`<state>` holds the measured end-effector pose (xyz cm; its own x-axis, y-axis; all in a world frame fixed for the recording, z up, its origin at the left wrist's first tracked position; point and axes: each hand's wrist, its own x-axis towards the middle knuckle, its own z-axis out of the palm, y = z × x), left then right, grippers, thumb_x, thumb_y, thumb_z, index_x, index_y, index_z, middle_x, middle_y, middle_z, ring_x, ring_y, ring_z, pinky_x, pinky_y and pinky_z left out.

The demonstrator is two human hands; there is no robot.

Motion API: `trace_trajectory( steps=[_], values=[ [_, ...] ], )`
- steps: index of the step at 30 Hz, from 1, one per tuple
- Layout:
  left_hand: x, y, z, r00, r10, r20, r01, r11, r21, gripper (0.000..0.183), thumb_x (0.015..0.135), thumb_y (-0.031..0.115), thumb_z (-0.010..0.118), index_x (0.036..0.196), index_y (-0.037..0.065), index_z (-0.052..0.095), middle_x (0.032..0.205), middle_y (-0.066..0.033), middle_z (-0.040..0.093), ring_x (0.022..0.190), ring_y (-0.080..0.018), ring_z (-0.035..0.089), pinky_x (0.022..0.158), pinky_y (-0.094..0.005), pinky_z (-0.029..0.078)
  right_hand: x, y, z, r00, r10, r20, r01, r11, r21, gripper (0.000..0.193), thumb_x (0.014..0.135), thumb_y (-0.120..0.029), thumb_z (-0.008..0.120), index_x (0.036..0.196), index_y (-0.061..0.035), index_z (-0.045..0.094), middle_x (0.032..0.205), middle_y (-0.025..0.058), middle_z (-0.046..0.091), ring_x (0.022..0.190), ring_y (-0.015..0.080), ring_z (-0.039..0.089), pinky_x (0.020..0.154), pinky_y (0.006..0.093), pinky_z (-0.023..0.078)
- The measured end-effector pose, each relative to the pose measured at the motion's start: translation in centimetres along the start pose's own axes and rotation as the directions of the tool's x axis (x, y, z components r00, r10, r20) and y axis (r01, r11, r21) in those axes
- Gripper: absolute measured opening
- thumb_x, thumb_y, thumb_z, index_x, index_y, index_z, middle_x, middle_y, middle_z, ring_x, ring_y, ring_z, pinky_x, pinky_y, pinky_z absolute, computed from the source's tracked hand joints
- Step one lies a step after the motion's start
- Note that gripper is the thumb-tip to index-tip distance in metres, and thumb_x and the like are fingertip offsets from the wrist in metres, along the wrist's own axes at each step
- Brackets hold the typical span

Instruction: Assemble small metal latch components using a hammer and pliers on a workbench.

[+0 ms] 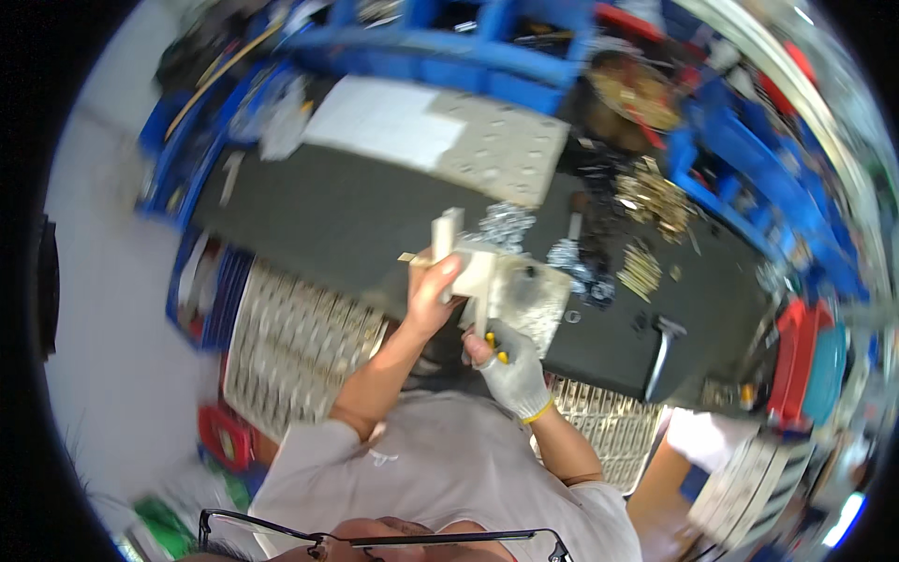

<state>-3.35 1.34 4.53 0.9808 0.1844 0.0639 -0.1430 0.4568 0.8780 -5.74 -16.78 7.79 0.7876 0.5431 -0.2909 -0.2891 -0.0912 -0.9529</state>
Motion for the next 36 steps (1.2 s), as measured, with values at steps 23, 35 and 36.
trace_trajectory(
  steps=[23,35,36],
  values=[
    [-29.6,9.1,-51.5,0.603,-0.065,-0.795,0.742,0.411,0.53,0.045,0.081,0.026,0.078,0.114,-0.004,0.07,0.089,-0.0104,0.072,0.071,-0.0145,0.069,0.068,-0.0315,0.054,6.6,0.3,-1.0,0.957,0.215,0.197,-0.211,0.977,-0.042,0.056,0.097,-0.046,0.068,0.125,0.002,0.065,0.094,0.0127,0.074,0.05,0.0075,0.047,0.046,0.0229,0.034],
    [-29.5,7.3,-54.3,0.591,-0.211,-0.779,0.806,0.203,0.556,0.067,0.079,0.028,0.078,0.134,-0.007,0.063,0.118,-0.0271,0.072,0.109,-0.035,0.071,0.097,-0.0417,0.053,7.0,1.4,-0.9,0.971,0.218,0.102,-0.218,0.976,-0.011,0.059,0.097,-0.05,0.064,0.123,0.0025,0.066,0.09,0.0117,0.071,0.049,0.0102,0.048,0.047,0.0239,0.033],
    [-29.2,7.7,-53.9,0.523,-0.262,-0.811,0.852,0.198,0.485,0.064,0.081,0.026,0.077,0.135,-0.005,0.063,0.118,-0.0264,0.073,0.11,-0.035,0.071,0.098,-0.0413,0.053,7.0,1.5,-0.9,0.97,0.221,0.101,-0.221,0.975,-0.01,0.059,0.097,-0.05,0.064,0.123,0.0025,0.066,0.09,0.0117,0.071,0.049,0.0102,0.048,0.047,0.0239,0.033]
  ],
)
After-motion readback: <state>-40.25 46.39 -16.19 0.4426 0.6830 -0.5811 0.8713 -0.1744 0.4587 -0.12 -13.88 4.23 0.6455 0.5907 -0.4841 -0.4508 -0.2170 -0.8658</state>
